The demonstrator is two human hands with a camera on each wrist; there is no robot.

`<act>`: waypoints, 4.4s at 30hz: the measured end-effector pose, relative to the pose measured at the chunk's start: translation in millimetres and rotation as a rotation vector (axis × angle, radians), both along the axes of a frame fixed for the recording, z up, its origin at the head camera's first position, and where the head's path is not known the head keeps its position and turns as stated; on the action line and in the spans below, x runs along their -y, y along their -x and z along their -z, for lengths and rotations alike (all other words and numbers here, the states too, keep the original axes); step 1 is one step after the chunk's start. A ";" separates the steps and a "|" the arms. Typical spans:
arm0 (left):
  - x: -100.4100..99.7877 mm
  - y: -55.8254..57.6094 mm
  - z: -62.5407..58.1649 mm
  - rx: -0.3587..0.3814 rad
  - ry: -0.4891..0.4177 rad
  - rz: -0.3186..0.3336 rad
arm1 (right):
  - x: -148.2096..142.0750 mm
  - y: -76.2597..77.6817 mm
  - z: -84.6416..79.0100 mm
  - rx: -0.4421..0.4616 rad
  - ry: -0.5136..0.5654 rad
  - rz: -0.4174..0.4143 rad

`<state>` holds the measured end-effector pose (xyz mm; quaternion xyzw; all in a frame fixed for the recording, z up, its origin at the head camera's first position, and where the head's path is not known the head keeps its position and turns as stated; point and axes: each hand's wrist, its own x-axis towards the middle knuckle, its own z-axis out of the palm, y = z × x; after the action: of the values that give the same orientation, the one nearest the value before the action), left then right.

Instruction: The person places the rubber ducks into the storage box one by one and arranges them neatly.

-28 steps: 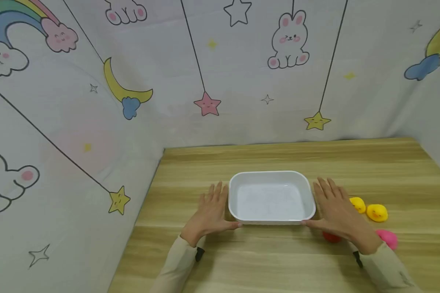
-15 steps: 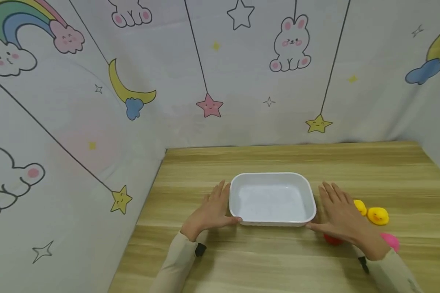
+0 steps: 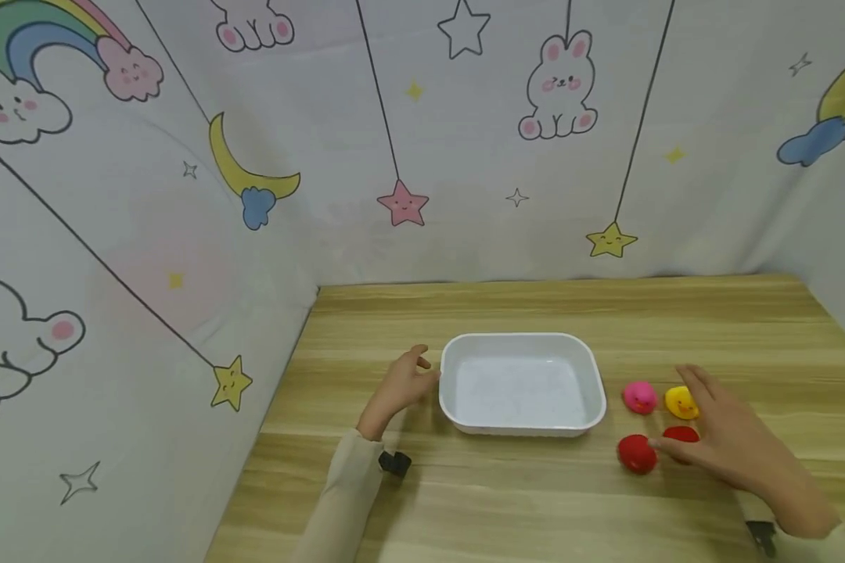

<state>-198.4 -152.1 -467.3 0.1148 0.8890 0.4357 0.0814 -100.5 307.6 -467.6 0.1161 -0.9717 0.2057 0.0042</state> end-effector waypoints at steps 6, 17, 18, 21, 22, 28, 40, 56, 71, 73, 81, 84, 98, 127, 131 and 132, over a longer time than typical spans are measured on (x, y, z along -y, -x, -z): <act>-5.7 4.9 0.7 0.167 -0.164 0.000 | -40.7 -26.2 13.5 0.062 -0.035 0.158; -11.7 2.3 6.2 0.171 -0.285 -0.036 | -69.2 -46.4 36.7 0.059 -0.046 0.110; -12.3 2.6 5.8 0.180 -0.291 -0.041 | -69.8 -46.5 38.3 0.057 -0.036 0.108; -14.7 3.5 6.5 0.202 -0.310 -0.036 | -71.9 -48.3 42.9 0.095 -0.036 0.124; -14.6 3.6 6.4 0.207 -0.315 -0.034 | -71.6 -47.4 44.6 0.114 -0.044 0.134; -16.3 3.0 8.0 0.227 -0.343 -0.021 | -68.9 -42.2 51.0 0.082 -0.056 0.125; -19.2 4.2 11.0 0.231 -0.343 -0.007 | -55.4 -31.4 25.2 -0.082 0.011 0.049; -16.5 1.5 8.7 0.239 -0.390 -0.021 | 6.3 13.4 -32.9 -0.159 0.329 -0.204; -14.5 4.3 9.9 0.223 -0.361 0.019 | 77.1 69.3 -55.5 -0.122 0.431 -0.485; -14.6 4.0 9.7 0.220 -0.353 0.017 | 82.0 74.5 -56.0 -0.113 0.437 -0.497; -16.3 3.5 7.7 0.220 -0.368 0.007 | 104.6 91.4 -57.9 -0.013 0.452 -0.511; -16.9 3.0 5.9 0.230 -0.375 0.001 | 116.6 99.3 -58.5 0.017 0.435 -0.513; -14.1 1.7 4.3 0.234 -0.395 0.004 | 182.4 133.4 -55.7 0.105 0.363 -0.580; -14.1 -2.6 7.1 0.273 -0.416 0.052 | 238.8 151.1 15.3 -0.010 0.026 -0.604; -10.3 -3.3 6.9 0.263 -0.411 0.037 | 242.4 148.4 20.1 -0.048 0.008 -0.599; -9.3 -3.0 6.6 0.259 -0.409 0.036 | 242.6 148.0 20.5 -0.069 0.004 -0.605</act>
<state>-195.4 -142.8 -473.9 0.0877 0.7621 0.6164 0.1775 -248.5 65.0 -488.1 0.4071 -0.8919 0.1954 -0.0241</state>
